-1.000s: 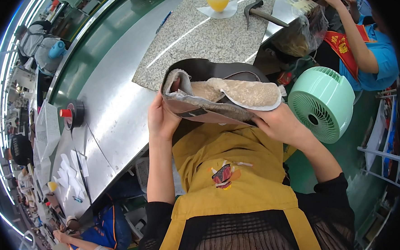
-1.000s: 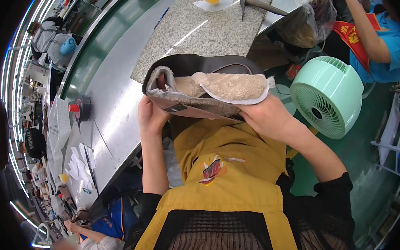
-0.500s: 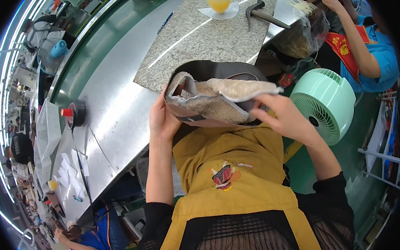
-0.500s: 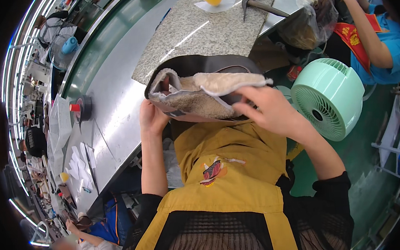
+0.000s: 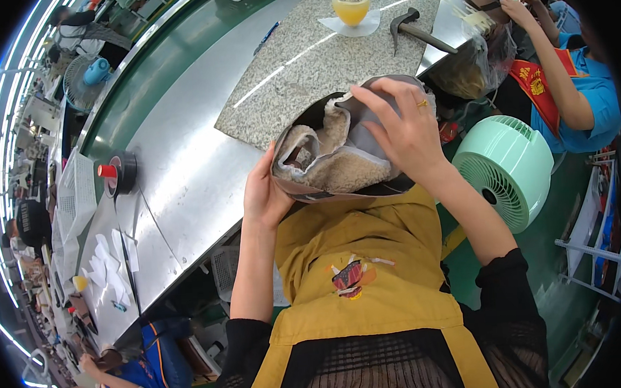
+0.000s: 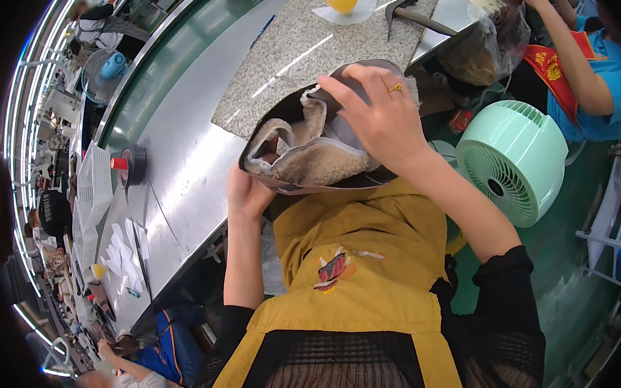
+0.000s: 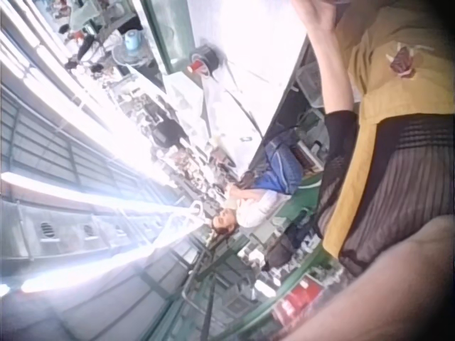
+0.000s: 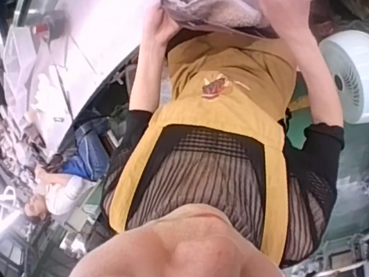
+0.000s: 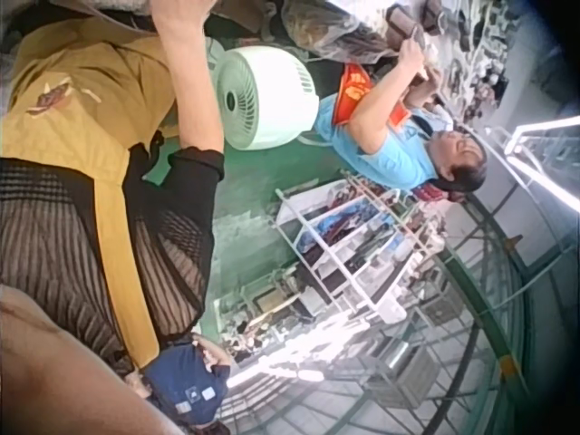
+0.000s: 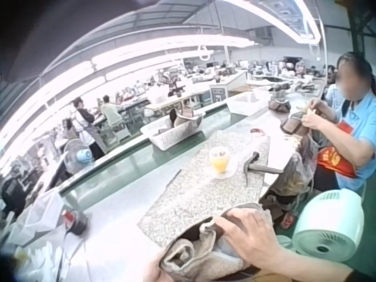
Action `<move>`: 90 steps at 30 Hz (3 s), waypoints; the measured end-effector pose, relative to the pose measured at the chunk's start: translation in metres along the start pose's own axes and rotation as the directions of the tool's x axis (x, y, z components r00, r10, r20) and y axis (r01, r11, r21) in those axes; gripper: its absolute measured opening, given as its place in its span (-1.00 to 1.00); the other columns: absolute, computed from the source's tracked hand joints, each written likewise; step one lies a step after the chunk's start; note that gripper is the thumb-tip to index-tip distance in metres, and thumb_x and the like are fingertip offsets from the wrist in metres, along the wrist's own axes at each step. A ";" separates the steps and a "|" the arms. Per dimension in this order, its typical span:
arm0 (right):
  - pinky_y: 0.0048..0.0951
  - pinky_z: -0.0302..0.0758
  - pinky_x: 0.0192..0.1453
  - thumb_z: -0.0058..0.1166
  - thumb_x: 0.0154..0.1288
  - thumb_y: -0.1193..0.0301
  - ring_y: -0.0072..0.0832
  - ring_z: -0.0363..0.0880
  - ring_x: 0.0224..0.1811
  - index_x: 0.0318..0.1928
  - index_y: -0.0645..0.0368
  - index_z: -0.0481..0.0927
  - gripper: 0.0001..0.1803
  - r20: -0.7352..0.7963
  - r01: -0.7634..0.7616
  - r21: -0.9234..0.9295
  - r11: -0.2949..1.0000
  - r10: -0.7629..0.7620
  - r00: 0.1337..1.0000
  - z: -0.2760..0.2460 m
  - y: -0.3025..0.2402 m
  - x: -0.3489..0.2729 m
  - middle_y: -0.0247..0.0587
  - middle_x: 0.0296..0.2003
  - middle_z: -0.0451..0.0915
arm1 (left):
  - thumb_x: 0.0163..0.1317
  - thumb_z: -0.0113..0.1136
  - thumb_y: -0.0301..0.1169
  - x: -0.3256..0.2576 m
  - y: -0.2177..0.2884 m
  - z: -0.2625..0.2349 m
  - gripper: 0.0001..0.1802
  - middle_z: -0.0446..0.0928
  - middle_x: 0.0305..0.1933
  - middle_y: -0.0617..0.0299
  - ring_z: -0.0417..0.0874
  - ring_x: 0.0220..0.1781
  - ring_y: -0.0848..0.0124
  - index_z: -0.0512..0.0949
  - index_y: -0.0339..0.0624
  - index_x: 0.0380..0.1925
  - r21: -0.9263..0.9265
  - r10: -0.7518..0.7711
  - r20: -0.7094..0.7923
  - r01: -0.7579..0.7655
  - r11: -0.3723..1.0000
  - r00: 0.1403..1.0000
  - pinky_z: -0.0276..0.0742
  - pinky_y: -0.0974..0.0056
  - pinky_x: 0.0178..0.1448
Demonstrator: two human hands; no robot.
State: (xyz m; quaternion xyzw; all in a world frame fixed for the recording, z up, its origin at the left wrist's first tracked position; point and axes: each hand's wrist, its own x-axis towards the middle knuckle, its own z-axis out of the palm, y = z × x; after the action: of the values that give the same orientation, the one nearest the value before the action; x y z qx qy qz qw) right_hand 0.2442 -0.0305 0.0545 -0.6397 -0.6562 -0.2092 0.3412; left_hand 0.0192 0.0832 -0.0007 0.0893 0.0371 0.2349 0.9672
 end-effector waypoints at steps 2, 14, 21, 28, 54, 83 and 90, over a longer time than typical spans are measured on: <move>-0.32 0.35 0.07 0.30 -0.06 0.42 -0.33 0.44 0.02 0.01 -0.08 0.57 -0.50 -0.016 0.008 -0.080 0.997 -0.009 1.000 -0.001 0.001 0.007 -0.29 -0.05 0.44 | 0.51 -0.27 -0.21 0.000 -0.002 0.000 -0.54 0.49 0.18 0.01 0.53 0.19 0.18 0.35 -0.30 0.19 0.006 0.003 -0.008 -0.003 1.000 1.000 0.46 0.03 0.27; -0.58 0.44 -0.19 0.15 0.21 0.38 -0.69 0.50 -0.34 -0.22 0.26 0.61 -0.79 0.609 -0.736 0.484 0.474 0.421 0.672 -0.019 0.074 -0.006 -0.40 -0.44 0.59 | 0.47 -0.16 -0.28 -0.013 0.005 0.003 -0.59 0.53 0.10 -0.02 0.59 0.08 0.24 0.40 -0.38 0.13 0.194 -0.024 -0.208 0.065 0.979 0.978 0.53 0.16 0.18; -0.52 0.45 0.04 0.13 0.17 0.50 -0.58 0.54 -0.10 -0.05 0.28 0.59 -0.69 0.677 -0.660 0.606 0.444 0.148 0.721 -0.078 0.060 -0.007 -0.28 -0.17 0.60 | 0.42 -0.02 -0.33 -0.025 0.001 0.032 -0.62 0.56 0.01 0.07 0.62 0.00 0.40 0.43 -0.43 0.07 0.559 -0.031 -0.313 0.211 0.802 0.949 0.55 0.29 0.12; -0.44 0.41 0.10 -0.11 0.41 0.41 -0.47 0.53 -0.02 -0.03 0.33 0.56 -0.72 0.837 -0.747 0.547 0.378 -0.247 0.488 -0.060 0.014 -0.011 -0.21 -0.14 0.59 | 0.42 0.04 -0.21 -0.004 -0.029 0.110 -0.67 0.53 -0.21 0.34 0.46 -0.14 0.62 0.52 -0.29 -0.08 0.930 -0.504 -0.205 0.328 0.168 0.839 0.42 0.42 -0.04; -0.14 0.26 0.29 0.31 -0.02 0.32 -0.33 0.40 0.16 -0.40 0.10 0.56 -0.79 0.677 0.069 0.467 0.882 -0.406 0.614 -0.027 -0.002 -0.048 -0.37 -0.30 0.51 | 0.13 0.29 -0.20 -0.038 -0.047 0.028 -0.55 0.54 -0.16 0.12 0.57 -0.08 0.14 0.50 -0.16 -0.01 0.782 -0.197 0.153 -0.240 -0.575 0.968 0.51 0.15 -0.02; -0.26 0.40 0.11 0.18 0.14 0.47 -0.26 0.46 0.06 -0.23 0.11 0.63 -0.85 0.610 -0.275 0.368 0.889 -0.007 0.793 -0.032 0.018 -0.054 -0.29 -0.15 0.57 | 0.41 0.00 -0.15 0.003 -0.058 0.017 -0.68 0.50 -0.42 0.18 0.47 -0.36 0.48 0.49 -0.20 -0.18 0.971 -0.332 -0.240 0.219 -0.099 0.912 0.40 0.31 -0.21; -0.34 0.51 -0.15 0.27 0.04 0.52 -0.27 0.59 -0.24 -0.26 0.16 0.62 -0.80 0.621 -0.419 0.404 0.813 0.093 0.779 -0.100 -0.024 -0.075 -0.28 -0.28 0.60 | 0.43 0.01 -0.23 0.005 -0.064 0.011 -0.75 0.50 -0.31 0.42 0.44 -0.27 0.67 0.54 -0.17 -0.21 0.797 -0.398 -0.385 0.517 0.312 0.833 0.41 0.45 -0.17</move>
State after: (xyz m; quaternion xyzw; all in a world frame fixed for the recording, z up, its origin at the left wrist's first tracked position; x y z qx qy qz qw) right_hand 0.2349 -0.1557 0.0725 -0.6412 -0.6616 0.2297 0.3136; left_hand 0.0533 0.0279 -0.0020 0.5450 0.2320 -0.0979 0.7998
